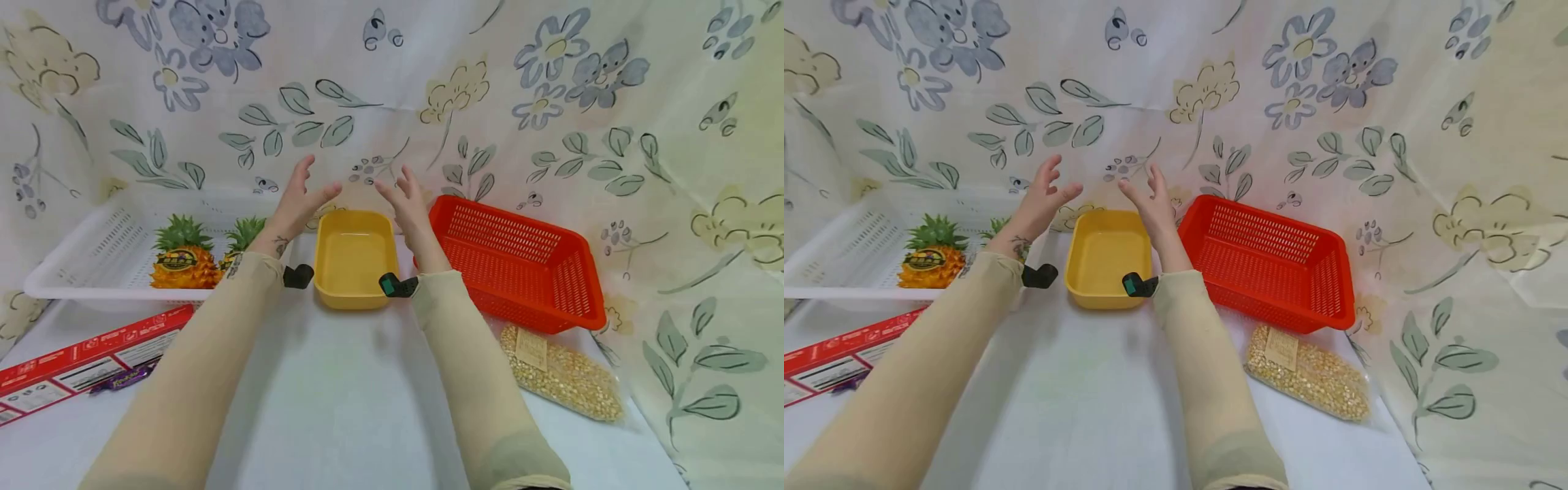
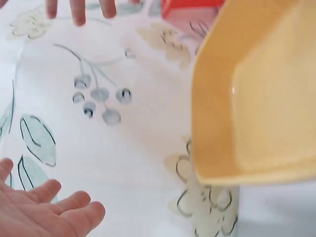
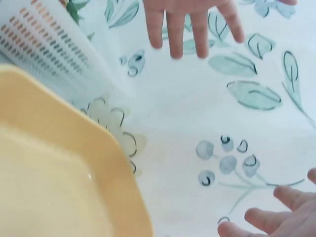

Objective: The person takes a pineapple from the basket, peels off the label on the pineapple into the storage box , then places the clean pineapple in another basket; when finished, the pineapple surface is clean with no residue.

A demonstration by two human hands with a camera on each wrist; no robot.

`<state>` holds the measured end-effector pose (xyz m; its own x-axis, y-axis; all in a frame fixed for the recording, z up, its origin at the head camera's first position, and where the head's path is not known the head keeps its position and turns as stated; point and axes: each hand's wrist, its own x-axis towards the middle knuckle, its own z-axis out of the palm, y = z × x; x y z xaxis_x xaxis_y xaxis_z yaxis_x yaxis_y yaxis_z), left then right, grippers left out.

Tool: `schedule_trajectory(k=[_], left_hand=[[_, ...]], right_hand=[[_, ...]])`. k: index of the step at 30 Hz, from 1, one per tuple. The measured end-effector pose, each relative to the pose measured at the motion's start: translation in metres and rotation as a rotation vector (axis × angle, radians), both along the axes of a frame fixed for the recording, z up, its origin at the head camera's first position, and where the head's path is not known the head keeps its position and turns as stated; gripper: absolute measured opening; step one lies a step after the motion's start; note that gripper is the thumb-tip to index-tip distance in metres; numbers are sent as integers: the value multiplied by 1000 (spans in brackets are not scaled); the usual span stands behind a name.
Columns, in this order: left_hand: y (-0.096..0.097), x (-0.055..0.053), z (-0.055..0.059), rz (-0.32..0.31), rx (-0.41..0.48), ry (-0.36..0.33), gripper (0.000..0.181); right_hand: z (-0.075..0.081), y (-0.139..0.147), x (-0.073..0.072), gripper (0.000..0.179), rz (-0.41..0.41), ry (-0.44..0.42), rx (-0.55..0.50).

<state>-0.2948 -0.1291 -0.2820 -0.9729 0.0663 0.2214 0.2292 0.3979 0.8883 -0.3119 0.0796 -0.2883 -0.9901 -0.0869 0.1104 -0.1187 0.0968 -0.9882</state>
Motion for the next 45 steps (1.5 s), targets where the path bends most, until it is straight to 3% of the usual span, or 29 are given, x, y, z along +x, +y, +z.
schedule_trajectory(k=[8, 21, 30, 38, 45], left_hand=[[9, 27, -20, -78, 211, 3, 91], [16, 84, -51, -120, 288, -15, 79], [14, 116, -74, -117, 400, -46, 75], [10, 132, -87, -50, 445, -48, 64], [7, 133, -101, -54, 467, -75, 61]], right_hand=[[-20, 1, 25, 70, -12, 56, -108], [-43, 7, 66, 65, -48, 9, -235], [-61, 16, 95, 61, -80, -22, -236], [-75, 22, 98, 37, -240, -1, -282], [-89, 25, 93, 23, -327, -12, -358]])
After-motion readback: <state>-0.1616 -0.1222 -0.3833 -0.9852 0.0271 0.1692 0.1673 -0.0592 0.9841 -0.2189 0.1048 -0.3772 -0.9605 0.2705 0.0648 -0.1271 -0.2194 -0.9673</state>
